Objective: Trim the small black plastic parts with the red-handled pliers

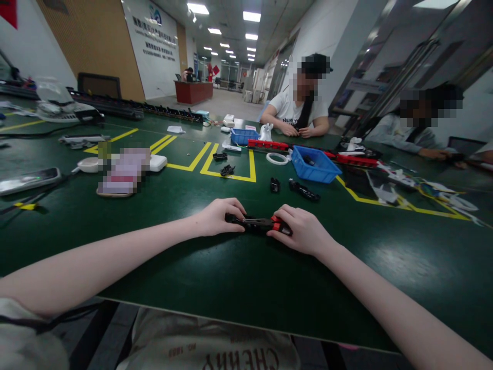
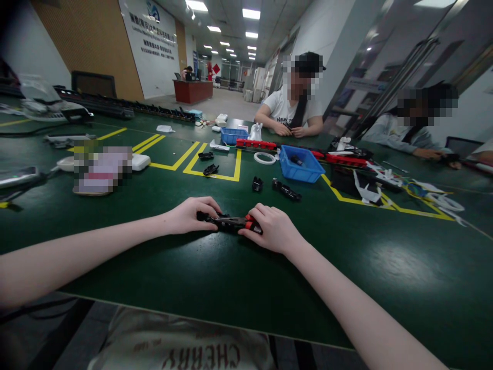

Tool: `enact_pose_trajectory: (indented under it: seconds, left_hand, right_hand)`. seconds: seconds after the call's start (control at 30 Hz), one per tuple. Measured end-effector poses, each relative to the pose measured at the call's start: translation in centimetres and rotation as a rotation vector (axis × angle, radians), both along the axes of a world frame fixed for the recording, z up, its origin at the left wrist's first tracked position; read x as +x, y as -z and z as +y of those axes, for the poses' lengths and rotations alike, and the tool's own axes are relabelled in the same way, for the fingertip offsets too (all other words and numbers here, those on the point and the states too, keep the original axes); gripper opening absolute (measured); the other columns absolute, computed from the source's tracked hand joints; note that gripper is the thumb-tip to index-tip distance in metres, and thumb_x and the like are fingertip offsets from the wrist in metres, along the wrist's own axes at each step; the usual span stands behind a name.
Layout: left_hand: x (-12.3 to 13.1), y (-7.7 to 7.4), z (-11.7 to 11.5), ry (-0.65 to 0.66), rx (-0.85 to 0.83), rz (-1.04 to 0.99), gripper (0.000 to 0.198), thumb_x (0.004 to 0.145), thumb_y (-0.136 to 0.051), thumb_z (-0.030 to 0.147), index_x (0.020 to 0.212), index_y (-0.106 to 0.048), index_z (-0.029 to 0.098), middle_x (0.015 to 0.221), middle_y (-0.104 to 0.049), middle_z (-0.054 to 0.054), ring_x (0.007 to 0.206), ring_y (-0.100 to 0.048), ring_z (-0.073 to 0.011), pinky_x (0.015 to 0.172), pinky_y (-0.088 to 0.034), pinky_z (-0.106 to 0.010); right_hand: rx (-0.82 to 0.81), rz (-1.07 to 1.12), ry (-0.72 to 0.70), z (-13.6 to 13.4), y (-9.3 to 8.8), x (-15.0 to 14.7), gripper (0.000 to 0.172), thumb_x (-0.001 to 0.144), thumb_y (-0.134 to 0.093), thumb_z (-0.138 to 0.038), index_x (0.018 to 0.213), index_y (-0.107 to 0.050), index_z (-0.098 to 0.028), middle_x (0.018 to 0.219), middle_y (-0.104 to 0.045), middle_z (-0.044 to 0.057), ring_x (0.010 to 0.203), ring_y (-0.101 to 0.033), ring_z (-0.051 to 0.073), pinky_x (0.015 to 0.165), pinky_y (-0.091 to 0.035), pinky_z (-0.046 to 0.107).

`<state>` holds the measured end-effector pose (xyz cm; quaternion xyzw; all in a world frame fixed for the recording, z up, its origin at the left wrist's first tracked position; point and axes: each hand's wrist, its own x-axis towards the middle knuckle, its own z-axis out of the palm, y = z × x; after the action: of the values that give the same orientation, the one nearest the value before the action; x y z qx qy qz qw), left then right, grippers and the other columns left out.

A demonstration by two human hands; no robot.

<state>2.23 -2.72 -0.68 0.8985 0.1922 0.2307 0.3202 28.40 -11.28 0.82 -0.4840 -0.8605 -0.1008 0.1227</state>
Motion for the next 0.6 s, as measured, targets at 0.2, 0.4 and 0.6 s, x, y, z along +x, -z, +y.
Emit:
enact_pose_trajectory:
  seconds: [0.2,0.4,0.6]
  left_hand:
    - [-0.1,0.3,0.4,-0.035,0.004,0.01,0.015,0.082,-0.072,0.029,0.091,-0.073,0.017,0.112,-0.065,-0.007,0.099,-0.063,-0.0192,0.088,-0.051,-0.035]
    - [-0.2,0.3,0.7,-0.058,0.011,0.0,0.014,0.082,-0.071,0.027,0.091,-0.073,0.016,0.11,-0.065,-0.007,0.1,-0.063,-0.0188,0.09,-0.05,-0.035]
    - [-0.3,0.4,1.0,-0.02,0.018,0.0,0.016,0.084,-0.069,0.029,0.093,-0.074,0.017,0.111,-0.064,-0.007,0.099,-0.062,-0.0183,0.092,-0.049,-0.034]
  right_hand:
    - [-0.05,-0.052,-0.039,1.7,-0.7,0.1,0.031,0.097,-0.042,-0.042,0.094,-0.059,-0.016,0.089,-0.064,0.008,0.071,-0.06,0.017,0.063,-0.042,0.029]
    - [-0.026,-0.022,-0.038,2.8,-0.4,0.0,0.033,0.101,-0.033,-0.031,0.09,-0.061,-0.016,0.086,-0.064,0.007,0.071,-0.058,0.015,0.065,-0.039,0.029]
    - [0.088,-0.045,0.002,2.4,0.5,-0.2,0.038,0.101,-0.03,-0.029,0.086,-0.062,-0.015,0.085,-0.065,0.009,0.082,-0.055,0.019,0.074,-0.037,0.032]
